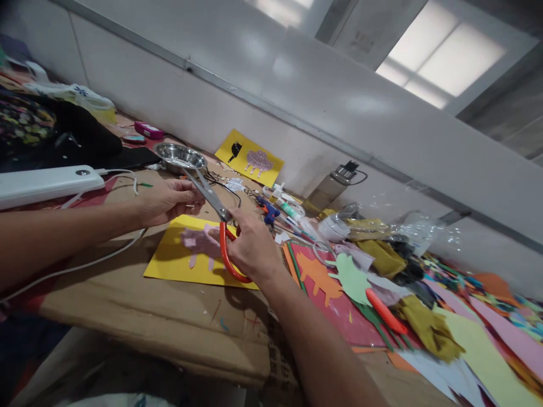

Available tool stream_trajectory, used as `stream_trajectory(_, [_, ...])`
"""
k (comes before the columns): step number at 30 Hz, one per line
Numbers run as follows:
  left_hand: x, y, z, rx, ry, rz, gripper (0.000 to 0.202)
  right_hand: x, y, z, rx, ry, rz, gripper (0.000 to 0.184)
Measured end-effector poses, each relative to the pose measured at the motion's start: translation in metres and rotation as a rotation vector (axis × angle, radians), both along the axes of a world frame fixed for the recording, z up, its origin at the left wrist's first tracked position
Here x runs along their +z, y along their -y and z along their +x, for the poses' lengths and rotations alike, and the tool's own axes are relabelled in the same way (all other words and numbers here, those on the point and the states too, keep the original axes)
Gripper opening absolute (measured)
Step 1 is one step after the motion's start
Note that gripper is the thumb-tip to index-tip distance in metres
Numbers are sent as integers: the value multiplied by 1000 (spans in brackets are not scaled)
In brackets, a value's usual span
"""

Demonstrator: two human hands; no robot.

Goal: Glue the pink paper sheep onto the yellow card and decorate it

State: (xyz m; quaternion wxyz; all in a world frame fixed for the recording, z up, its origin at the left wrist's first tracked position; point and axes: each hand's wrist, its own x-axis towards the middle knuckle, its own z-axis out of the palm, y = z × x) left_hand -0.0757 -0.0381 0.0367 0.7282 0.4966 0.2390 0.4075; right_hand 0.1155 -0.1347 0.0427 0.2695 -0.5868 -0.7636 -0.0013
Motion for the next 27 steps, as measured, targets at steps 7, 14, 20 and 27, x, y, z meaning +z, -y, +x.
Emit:
stream_trajectory(7, [-6,-9,-5,-42,-200,77,11,-2,25,21,-125,126,-4,46])
stream_trajectory(14, [-22,-18,-2,78,-174,-17,16,-8,70,77,-140,197,-175,50])
stream_trajectory(20, [-24,-16,2,144,-218,-73,17,-10,81,112,-137,300,-368,49])
stream_trajectory(27, [-27,-20,2,138,-285,-59,13,5,77,116,-167,311,-308,37])
